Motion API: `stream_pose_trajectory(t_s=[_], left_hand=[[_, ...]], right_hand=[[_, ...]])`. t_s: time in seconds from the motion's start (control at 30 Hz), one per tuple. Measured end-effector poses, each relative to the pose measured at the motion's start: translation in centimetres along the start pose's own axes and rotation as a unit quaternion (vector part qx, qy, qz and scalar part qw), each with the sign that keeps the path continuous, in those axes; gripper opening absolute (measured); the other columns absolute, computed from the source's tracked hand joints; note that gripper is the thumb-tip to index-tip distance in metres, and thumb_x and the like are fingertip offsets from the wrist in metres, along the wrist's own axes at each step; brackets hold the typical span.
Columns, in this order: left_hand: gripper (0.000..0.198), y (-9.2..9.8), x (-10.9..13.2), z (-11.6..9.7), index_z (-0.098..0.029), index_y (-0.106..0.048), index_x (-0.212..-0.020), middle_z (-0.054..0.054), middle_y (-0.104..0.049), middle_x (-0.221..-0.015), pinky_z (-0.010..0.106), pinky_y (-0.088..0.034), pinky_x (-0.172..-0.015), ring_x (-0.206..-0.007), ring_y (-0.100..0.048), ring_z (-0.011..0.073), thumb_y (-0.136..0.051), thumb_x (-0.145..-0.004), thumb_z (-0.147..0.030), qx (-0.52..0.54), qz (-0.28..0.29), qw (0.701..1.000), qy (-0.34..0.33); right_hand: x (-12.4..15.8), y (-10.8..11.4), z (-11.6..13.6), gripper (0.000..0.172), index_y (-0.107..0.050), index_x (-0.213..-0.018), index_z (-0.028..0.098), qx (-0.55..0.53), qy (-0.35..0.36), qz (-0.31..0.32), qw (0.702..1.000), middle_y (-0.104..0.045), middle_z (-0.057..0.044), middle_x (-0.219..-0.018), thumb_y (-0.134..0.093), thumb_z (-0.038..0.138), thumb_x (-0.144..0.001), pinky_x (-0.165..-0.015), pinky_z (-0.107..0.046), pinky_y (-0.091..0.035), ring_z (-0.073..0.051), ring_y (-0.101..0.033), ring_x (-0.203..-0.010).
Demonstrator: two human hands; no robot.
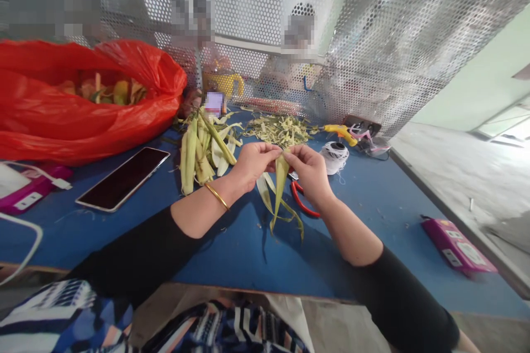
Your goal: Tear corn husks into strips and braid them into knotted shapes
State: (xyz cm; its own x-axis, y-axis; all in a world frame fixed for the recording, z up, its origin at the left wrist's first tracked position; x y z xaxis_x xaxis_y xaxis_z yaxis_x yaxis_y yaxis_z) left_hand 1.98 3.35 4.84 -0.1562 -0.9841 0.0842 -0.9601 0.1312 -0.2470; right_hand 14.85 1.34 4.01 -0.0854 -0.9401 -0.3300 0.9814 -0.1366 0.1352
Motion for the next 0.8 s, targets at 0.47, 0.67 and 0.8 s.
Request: stream_pose_trajectory(t_s=[0.47,0.67,0.8], left_hand=[[0.014,-0.47,0.39,0.80,-0.014,-0.062,-0.068,0.000,-0.064,-0.061,0.023,-0.049,-0.058,-0.054,-0.060,0.0090,-0.064,-0.082,-0.011,0.127,0.047,0.985,0.105],[0.014,-0.72,0.52,0.60,-0.014,-0.061,-0.068,-0.001,-0.062,-0.059,0.022,-0.048,-0.056,-0.051,-0.057,0.0079,-0.064,-0.081,-0.012,0.114,0.027,0.988,0.098],[0.017,-0.66,0.64,0.32,-0.015,-0.060,-0.065,-0.003,-0.060,-0.057,0.022,-0.048,-0.055,-0.051,-0.056,0.0085,-0.069,-0.078,-0.019,0.078,0.020,0.996,0.039]], right_hand=[[-0.06,0.08,-0.50,0.016,-0.051,-0.066,0.020,0.017,0.011,-0.035,0.999,-0.047,0.006,-0.057,-0.061,0.029,-0.074,-0.054,-0.025,-0.039,-0.009,-0.042,-0.054],[0.40,-0.11,0.06,0.013,-0.050,-0.071,0.021,0.073,0.080,-0.034,0.994,-0.050,0.004,-0.065,-0.057,0.026,-0.081,-0.059,-0.026,-0.040,-0.010,-0.045,-0.060],[0.37,-0.29,0.31,0.013,-0.052,-0.071,0.021,0.029,0.052,-0.038,0.998,-0.052,0.004,-0.064,-0.061,0.027,-0.078,-0.059,-0.026,-0.042,-0.010,-0.048,-0.059]])
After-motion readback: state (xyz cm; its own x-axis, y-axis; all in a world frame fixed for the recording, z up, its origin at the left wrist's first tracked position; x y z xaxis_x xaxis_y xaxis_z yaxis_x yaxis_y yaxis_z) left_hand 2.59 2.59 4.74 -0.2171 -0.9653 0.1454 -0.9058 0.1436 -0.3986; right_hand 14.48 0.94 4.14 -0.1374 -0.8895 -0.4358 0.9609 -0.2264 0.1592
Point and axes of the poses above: each hand's wrist, its own x-axis away from the middle knuckle, its own y-axis out of the back of the hand, z = x × y, the point moved 1 cm from there along -x, towards the middle knuckle
